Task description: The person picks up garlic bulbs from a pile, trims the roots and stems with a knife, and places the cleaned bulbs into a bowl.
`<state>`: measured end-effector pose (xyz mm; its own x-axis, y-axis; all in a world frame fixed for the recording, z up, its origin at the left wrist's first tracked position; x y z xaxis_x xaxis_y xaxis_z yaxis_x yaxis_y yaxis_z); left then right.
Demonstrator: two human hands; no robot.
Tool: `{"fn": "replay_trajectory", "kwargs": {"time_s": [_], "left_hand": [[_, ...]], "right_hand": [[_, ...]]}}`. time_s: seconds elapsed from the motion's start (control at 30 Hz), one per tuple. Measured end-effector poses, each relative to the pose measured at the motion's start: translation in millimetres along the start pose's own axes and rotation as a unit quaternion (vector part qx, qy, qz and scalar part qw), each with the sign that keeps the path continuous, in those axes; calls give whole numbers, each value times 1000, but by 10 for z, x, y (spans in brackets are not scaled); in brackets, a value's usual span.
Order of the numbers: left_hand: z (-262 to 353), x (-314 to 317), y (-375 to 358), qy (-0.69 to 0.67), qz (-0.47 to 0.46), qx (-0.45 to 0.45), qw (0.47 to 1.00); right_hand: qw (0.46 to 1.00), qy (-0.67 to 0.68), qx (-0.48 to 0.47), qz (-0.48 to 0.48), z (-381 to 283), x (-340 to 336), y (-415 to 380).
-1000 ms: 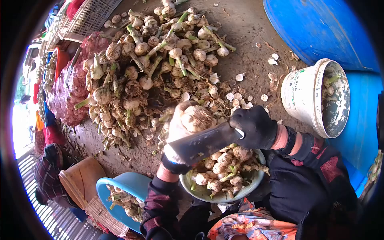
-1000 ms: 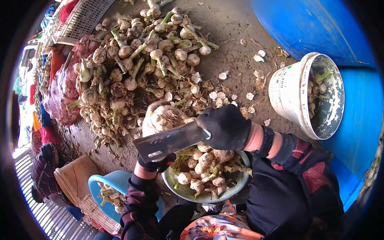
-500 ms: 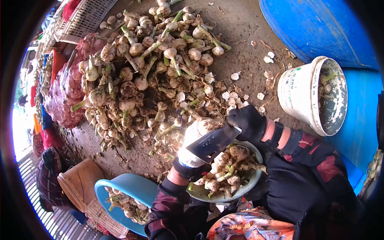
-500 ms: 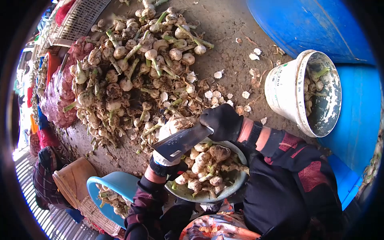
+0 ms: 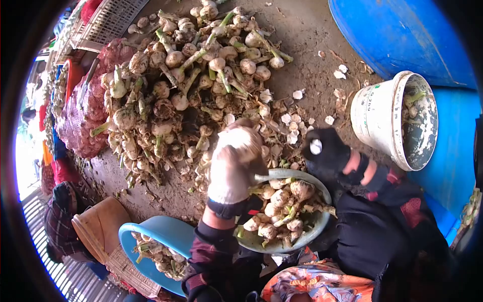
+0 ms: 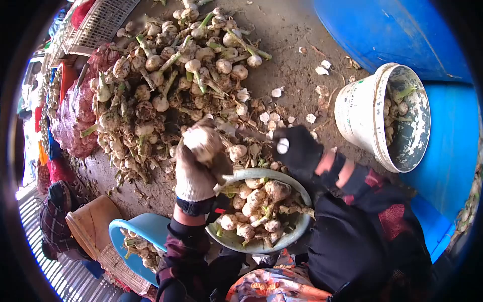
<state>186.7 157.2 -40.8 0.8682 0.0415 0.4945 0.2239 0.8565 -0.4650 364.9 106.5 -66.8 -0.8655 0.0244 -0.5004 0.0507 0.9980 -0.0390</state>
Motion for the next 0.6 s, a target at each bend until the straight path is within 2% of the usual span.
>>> {"fn": "replay_trajectory", "kwargs": {"time_s": [0.03,0.07,0.1,0.17,0.2,0.23,0.3,0.33,0.37,0.43,0.47,0.5,0.53,0.57,0.6], "left_hand": [[17,-63,89,-21,49,0,999],[-41,-82,162,-28,39,-33,998],[-49,60,248,-150,-37,-57,986],[-87,59,148,-305,111,-74,943],[-35,221,22,-325,38,-133,936],[-104,214,43,-325,37,-132,936],[-200,-13,145,-388,121,-26,913],[-275,-61,127,-402,145,-45,903],[-232,-15,153,-373,-7,30,927],[-390,-81,107,-301,60,16,952],[-437,-66,55,-308,123,-19,943],[-368,-36,33,-308,123,-20,943],[-285,-45,21,-299,130,-17,945],[-186,-31,19,-291,134,-13,947],[38,15,9,-281,130,44,950]], "right_hand": [[998,46,-25,-35,-262,27,-36],[989,96,-86,-69,-473,79,-86],[977,137,-105,-122,-574,177,-130],[985,97,-92,-107,-629,277,-132],[993,70,-68,-67,-542,273,-84],[998,43,-46,-25,-448,246,-19],[993,98,68,12,-204,232,80],[993,80,74,34,-123,178,99],[993,63,80,55,-122,109,163],[993,52,86,70,-25,100,202],[992,58,81,81,13,97,210],[991,65,76,91,50,85,201],[988,71,127,42,106,141,176],[987,-31,155,-11,342,257,118],[984,-70,156,-39,554,323,29]]}}
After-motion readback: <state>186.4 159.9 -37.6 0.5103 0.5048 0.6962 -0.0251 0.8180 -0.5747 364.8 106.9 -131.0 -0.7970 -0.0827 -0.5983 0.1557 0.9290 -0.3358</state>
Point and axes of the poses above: each hand's wrist, its own y-axis towards the middle knuckle, its own x-axis out of the palm, z = x × y, the point moved 9 cm from there along y, towards the middle knuckle, and after that the axes turned 12 degrees about z, right-handed, at the moved point
